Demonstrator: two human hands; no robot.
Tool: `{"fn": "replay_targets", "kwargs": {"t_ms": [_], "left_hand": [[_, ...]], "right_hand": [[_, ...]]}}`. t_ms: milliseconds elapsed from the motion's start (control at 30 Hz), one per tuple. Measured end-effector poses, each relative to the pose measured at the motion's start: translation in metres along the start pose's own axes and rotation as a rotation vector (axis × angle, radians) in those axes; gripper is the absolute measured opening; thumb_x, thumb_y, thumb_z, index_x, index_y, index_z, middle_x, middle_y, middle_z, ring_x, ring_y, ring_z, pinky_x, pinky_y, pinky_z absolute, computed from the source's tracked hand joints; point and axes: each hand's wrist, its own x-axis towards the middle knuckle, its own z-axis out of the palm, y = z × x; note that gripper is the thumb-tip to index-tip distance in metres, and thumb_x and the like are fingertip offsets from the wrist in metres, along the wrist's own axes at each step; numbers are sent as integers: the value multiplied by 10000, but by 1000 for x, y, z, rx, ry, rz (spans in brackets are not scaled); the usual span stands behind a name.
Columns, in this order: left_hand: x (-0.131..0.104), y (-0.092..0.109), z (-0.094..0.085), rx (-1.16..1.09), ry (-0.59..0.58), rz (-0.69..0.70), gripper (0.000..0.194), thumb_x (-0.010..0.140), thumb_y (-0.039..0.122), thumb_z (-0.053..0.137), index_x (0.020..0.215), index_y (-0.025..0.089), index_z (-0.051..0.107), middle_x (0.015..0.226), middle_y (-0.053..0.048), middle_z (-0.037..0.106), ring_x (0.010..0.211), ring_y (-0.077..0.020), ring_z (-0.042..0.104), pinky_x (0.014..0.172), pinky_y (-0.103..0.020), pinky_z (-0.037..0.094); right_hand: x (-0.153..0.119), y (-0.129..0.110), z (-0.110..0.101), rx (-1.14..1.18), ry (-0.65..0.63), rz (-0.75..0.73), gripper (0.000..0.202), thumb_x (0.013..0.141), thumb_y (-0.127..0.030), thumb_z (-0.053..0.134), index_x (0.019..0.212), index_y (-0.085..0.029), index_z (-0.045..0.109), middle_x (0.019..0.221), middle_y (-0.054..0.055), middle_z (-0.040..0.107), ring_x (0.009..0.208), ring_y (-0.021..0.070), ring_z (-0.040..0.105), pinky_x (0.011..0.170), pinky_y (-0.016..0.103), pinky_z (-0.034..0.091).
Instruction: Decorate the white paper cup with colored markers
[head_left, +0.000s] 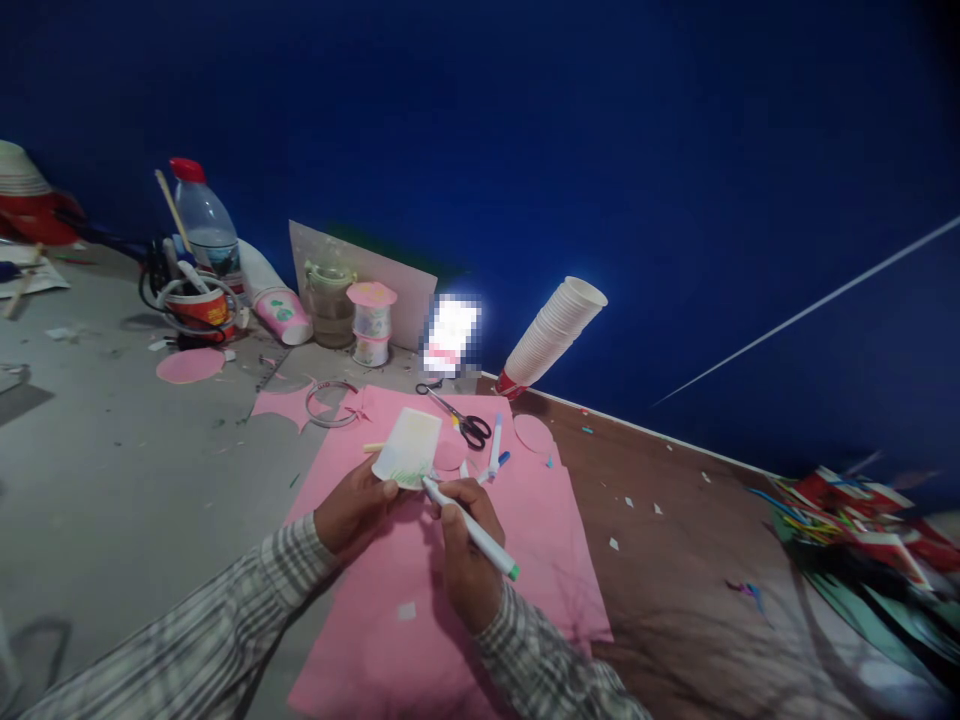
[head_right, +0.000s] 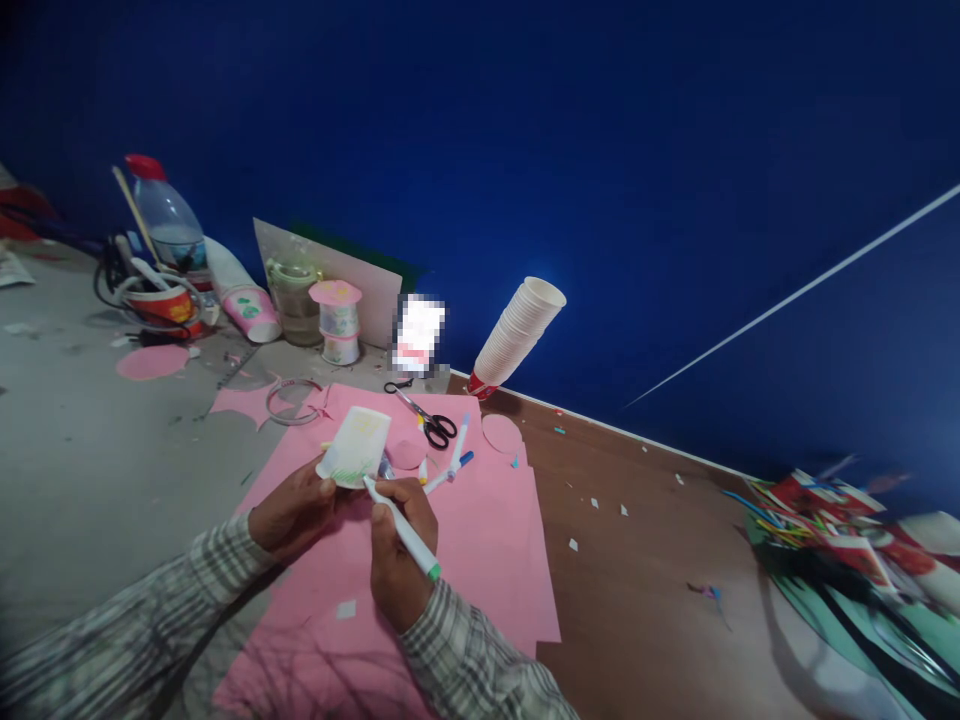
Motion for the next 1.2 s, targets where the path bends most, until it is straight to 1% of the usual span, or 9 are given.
{"fn": "replay_targets", "kwargs": {"t_ms": [133, 233, 333, 433, 533, 700, 1033, 1133, 1200], "left_hand": [[0, 0, 0, -1, -1, 4, 311, 620, 158, 636, 925, 123, 583, 798, -127, 649, 775, -303, 566, 705, -440, 442], [0, 0, 0, 7, -23, -7, 295, 626, 181, 631, 912, 118, 587, 791, -142, 656, 750, -318, 573, 658, -447, 456], [0, 0, 0, 6, -5, -26, 322, 619, 187, 638, 930, 123, 583, 822, -153, 662, 793, -334, 572, 692, -464, 451], [-1, 0, 0, -2, -3, -38, 340, 617, 190, 641, 946, 130, 577, 812, -145, 665, 810, -340, 568, 707, -475, 447], [-1, 1, 1, -2, -28, -20, 301, 632, 191, 626, 923, 124, 585, 782, -140, 659, 761, -330, 573, 668, -463, 453], [0, 0, 1, 7, -17, 10, 287, 626, 170, 630, 906, 119, 594, 777, -131, 649, 754, -310, 565, 688, -441, 441], [0, 0, -1, -5, 19, -3, 324, 609, 172, 651, 924, 124, 593, 812, -128, 640, 789, -301, 560, 718, -424, 440], [0, 0, 0, 0, 8, 4, 319, 627, 174, 636, 936, 116, 585, 820, -134, 645, 793, -305, 561, 718, -432, 440], [-1, 0, 0, 0, -4, 11, 311, 635, 173, 629, 936, 115, 581, 820, -138, 648, 792, -311, 563, 711, -442, 441]], "right_hand": [[-1, -2, 1, 6, -12, -14, 159, 812, -209, 485, 866, -219, 635, 726, 18, 604, 655, 227, 609, 609, 333, 503], [-2, -3, 2, 22, -36, -25, 147, 816, -206, 489, 842, -220, 634, 735, 20, 608, 754, 255, 636, 685, 364, 512], [-4, -2, 2, 41, -74, -30, 141, 810, -186, 500, 837, -220, 634, 759, 24, 620, 814, 274, 640, 775, 406, 501], [-5, -2, 1, 56, -87, -28, 137, 809, -183, 507, 840, -221, 635, 768, 25, 622, 825, 276, 640, 810, 418, 491], [-4, -2, 0, 67, -56, -26, 142, 821, -200, 497, 864, -224, 630, 762, 23, 614, 826, 271, 635, 768, 398, 503], [-2, -2, -1, 40, -23, -18, 154, 819, -218, 487, 890, -224, 623, 758, 21, 604, 667, 229, 604, 618, 340, 497], [-2, 2, -1, -2, 9, 10, 155, 813, -218, 475, 861, -209, 623, 718, 12, 596, 638, 218, 590, 595, 323, 490], [-3, 2, 0, 12, 11, 10, 157, 810, -210, 479, 875, -221, 622, 722, 7, 597, 630, 215, 592, 587, 319, 493], [-4, 1, 1, 27, -9, 0, 158, 810, -202, 482, 874, -222, 625, 742, 12, 602, 671, 226, 610, 623, 335, 502]]}}
